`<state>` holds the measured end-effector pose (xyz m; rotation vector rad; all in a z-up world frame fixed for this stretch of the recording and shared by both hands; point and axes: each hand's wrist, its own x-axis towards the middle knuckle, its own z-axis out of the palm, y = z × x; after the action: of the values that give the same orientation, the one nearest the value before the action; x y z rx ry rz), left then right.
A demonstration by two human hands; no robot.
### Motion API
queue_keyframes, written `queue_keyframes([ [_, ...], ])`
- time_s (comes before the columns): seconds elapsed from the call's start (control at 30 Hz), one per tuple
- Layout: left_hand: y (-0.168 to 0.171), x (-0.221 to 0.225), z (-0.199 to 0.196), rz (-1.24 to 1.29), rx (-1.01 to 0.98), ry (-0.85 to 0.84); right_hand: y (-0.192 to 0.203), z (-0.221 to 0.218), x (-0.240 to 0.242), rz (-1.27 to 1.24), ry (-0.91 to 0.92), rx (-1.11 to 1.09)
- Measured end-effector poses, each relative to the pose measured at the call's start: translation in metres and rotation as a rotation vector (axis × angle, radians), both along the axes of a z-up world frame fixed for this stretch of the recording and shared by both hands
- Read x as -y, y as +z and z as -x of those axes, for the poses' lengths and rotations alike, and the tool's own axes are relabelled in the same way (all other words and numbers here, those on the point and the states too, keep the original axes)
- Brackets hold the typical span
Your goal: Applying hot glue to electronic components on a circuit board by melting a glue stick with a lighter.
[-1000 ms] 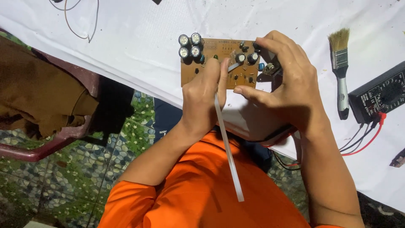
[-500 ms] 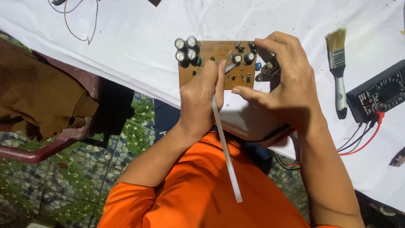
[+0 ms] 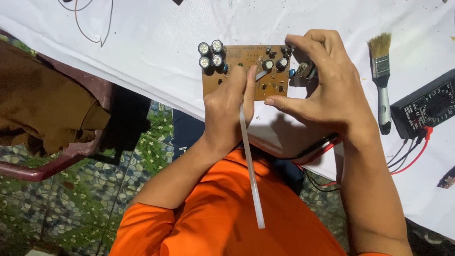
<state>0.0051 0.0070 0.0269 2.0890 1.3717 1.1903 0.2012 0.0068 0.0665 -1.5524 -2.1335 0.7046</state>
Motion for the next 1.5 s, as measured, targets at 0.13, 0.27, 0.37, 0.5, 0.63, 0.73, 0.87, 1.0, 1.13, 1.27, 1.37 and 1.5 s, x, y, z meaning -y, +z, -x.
queue_keyframes([
  [0.13,0.000,0.000,0.001,0.021,-0.017,0.006,0.001,-0.002,-0.005,0.030,0.008,0.057],
  [0.27,-0.002,0.000,0.003,-0.015,-0.027,0.004,0.001,-0.003,-0.006,0.034,0.033,0.069],
  [0.37,-0.001,-0.001,0.006,-0.021,-0.034,-0.015,0.002,-0.002,-0.005,0.057,0.018,0.096],
  [0.5,0.001,-0.001,0.008,0.013,0.016,-0.046,0.007,0.002,-0.006,0.086,-0.010,0.070],
  [0.63,0.001,0.001,0.010,0.038,0.011,-0.052,0.009,0.003,-0.006,0.094,-0.020,0.061],
  [0.73,0.001,0.003,0.011,0.040,0.025,-0.055,0.009,0.004,-0.006,0.102,-0.027,0.061],
  [0.87,-0.002,0.007,0.020,0.136,0.192,-0.212,0.009,0.004,-0.006,0.117,-0.045,0.061],
  [1.0,0.029,0.010,0.053,-0.018,-0.008,0.020,0.007,0.003,-0.003,0.088,0.005,0.066],
  [1.13,0.078,0.020,0.061,0.256,0.399,0.045,0.016,0.009,-0.006,0.106,-0.036,0.101],
  [1.27,0.065,0.034,0.073,0.206,0.647,-0.113,0.015,0.009,-0.003,0.130,-0.057,0.103],
  [1.37,0.075,0.032,0.087,0.333,0.909,-0.169,0.014,0.010,-0.002,0.094,-0.051,0.091],
  [1.5,0.087,0.032,0.094,0.578,0.994,-0.096,0.011,0.010,0.002,0.071,-0.056,0.105],
])
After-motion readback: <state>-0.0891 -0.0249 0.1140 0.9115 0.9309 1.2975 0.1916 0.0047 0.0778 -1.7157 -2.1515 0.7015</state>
